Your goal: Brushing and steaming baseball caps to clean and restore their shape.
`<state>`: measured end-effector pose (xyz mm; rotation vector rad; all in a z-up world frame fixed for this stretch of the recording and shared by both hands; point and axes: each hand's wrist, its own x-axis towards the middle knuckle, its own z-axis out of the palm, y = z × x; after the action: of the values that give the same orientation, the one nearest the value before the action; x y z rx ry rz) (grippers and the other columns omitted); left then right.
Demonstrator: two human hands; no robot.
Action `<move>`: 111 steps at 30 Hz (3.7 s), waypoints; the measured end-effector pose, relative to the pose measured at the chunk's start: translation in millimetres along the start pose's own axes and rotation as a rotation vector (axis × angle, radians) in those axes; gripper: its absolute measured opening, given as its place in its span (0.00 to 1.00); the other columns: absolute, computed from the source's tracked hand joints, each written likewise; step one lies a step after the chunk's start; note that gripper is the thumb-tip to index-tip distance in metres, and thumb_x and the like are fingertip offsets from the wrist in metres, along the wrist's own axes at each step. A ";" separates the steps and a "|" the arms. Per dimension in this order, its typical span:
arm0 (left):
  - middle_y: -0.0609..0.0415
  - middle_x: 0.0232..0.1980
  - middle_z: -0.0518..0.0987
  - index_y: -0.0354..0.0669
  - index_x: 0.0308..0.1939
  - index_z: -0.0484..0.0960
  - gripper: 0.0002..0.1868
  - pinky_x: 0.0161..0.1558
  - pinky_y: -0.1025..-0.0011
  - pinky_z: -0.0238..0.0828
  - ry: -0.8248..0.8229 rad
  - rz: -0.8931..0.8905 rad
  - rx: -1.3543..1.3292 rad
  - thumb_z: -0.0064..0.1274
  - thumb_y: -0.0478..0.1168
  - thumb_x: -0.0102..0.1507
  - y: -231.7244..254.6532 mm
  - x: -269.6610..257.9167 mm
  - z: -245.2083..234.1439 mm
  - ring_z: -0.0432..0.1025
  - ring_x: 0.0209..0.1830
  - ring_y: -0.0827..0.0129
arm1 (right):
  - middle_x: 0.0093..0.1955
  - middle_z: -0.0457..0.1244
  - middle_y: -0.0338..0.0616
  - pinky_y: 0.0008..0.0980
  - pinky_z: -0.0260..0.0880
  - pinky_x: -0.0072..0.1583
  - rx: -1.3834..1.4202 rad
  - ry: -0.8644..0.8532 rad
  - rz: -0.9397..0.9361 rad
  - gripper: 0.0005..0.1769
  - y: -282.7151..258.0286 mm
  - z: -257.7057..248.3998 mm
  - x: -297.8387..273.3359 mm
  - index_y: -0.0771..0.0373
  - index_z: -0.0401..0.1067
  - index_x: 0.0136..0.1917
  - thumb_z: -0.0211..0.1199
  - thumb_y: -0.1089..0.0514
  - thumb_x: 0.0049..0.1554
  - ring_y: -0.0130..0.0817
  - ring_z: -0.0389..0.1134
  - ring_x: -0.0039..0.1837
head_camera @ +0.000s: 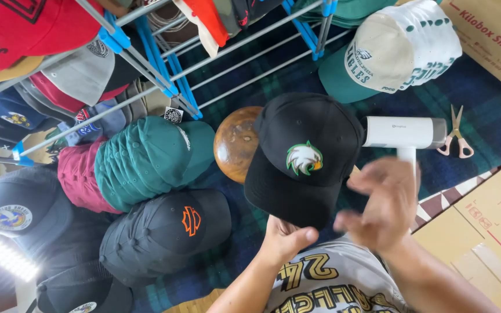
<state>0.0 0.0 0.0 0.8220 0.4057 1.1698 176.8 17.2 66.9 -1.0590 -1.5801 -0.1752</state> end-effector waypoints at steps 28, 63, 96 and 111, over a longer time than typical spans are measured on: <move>0.59 0.40 0.78 0.41 0.47 0.78 0.16 0.47 0.72 0.69 0.563 0.550 1.026 0.58 0.28 0.55 126.0 132.2 -108.5 0.71 0.42 0.72 | 0.57 0.68 0.61 0.44 0.78 0.64 0.527 -0.129 0.235 0.17 26.3 27.0 8.1 0.68 0.72 0.60 0.61 0.54 0.62 0.52 0.74 0.60; 0.35 0.78 0.61 0.41 0.82 0.54 0.45 0.77 0.50 0.50 0.079 0.284 0.910 0.41 0.68 0.71 87.7 114.4 -164.1 0.55 0.79 0.46 | 0.79 0.54 0.62 0.54 0.47 0.78 0.906 -0.647 0.293 0.54 98.3 173.2 29.1 0.67 0.42 0.84 0.36 0.23 0.64 0.49 0.54 0.79; 0.50 0.78 0.66 0.44 0.74 0.70 0.47 0.80 0.51 0.49 -0.020 0.485 1.211 0.42 0.75 0.65 98.4 123.9 -139.0 0.56 0.81 0.52 | 0.77 0.54 0.63 0.54 0.45 0.79 0.799 -0.593 0.098 0.61 90.2 169.0 44.5 0.75 0.59 0.76 0.45 0.17 0.55 0.59 0.49 0.82; 0.45 0.66 0.79 0.43 0.68 0.78 0.29 0.68 0.62 0.68 0.190 0.306 0.991 0.39 0.57 0.72 96.1 131.5 -152.5 0.72 0.68 0.56 | 0.66 0.67 0.47 0.45 0.62 0.72 0.656 -0.727 0.472 0.30 111.8 191.8 38.6 0.56 0.72 0.70 0.57 0.37 0.64 0.38 0.63 0.73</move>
<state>-116.4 190.0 -10.9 1.6727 1.0890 1.3225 121.1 221.8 -9.2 -0.9654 -1.7540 1.0858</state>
